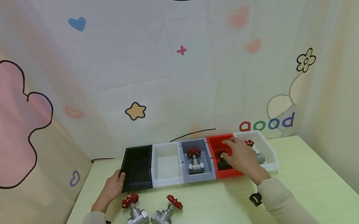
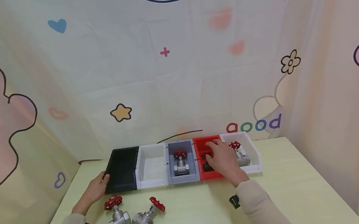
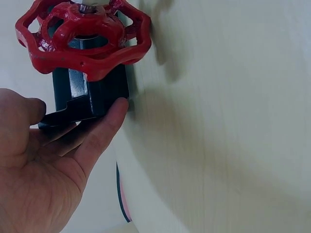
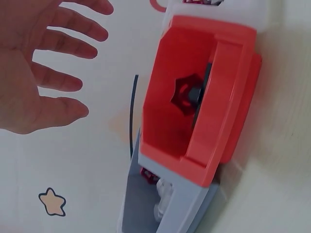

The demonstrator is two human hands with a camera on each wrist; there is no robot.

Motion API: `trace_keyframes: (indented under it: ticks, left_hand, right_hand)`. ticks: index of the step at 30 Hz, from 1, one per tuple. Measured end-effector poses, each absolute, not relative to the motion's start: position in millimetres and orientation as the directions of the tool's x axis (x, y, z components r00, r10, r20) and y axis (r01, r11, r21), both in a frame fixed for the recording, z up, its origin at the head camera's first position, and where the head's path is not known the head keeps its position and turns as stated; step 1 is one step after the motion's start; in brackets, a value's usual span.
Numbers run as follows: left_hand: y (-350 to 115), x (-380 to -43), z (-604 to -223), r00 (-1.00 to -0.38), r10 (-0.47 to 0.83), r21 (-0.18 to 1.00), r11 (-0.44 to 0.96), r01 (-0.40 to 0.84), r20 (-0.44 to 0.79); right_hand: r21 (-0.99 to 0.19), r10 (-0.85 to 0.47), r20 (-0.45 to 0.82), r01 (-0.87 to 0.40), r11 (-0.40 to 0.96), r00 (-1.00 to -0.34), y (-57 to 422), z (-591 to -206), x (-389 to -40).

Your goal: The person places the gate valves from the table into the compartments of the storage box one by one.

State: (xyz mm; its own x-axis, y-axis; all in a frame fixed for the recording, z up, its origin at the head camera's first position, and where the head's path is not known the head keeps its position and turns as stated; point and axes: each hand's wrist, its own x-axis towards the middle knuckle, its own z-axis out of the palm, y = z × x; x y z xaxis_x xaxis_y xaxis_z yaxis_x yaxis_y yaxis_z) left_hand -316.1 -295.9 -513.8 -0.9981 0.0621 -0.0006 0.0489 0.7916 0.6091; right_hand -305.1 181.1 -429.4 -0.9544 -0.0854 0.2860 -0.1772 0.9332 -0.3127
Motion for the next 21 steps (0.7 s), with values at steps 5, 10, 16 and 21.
trace_keyframes:
  ticks: [5,10,16,21]
  left_hand:
    - [-295.8,-314.9,-513.0,-0.998,0.061,0.603,0.796,0.045,-0.006]
    - [-295.1,-313.8,-513.1,-0.998,0.061,0.599,0.800,0.042,-0.011]
    - [-295.3,-313.0,-513.0,-0.998,0.064,0.593,0.804,0.038,-0.024]
    - [-294.4,-312.5,-509.6,-0.997,0.068,0.599,0.800,0.042,-0.022]
  right_hand:
    - [-0.326,-0.063,0.249,-0.145,0.934,-0.966,199.1,-431.6,-304.3]
    - [-0.334,-0.046,0.251,-0.131,0.933,-0.967,221.9,-435.0,-305.3]
    - [-0.342,-0.015,0.284,-0.116,0.932,-0.959,252.4,-441.1,-303.5]
    - [-0.351,0.031,0.241,-0.057,0.935,-0.970,273.6,-445.3,-301.5]
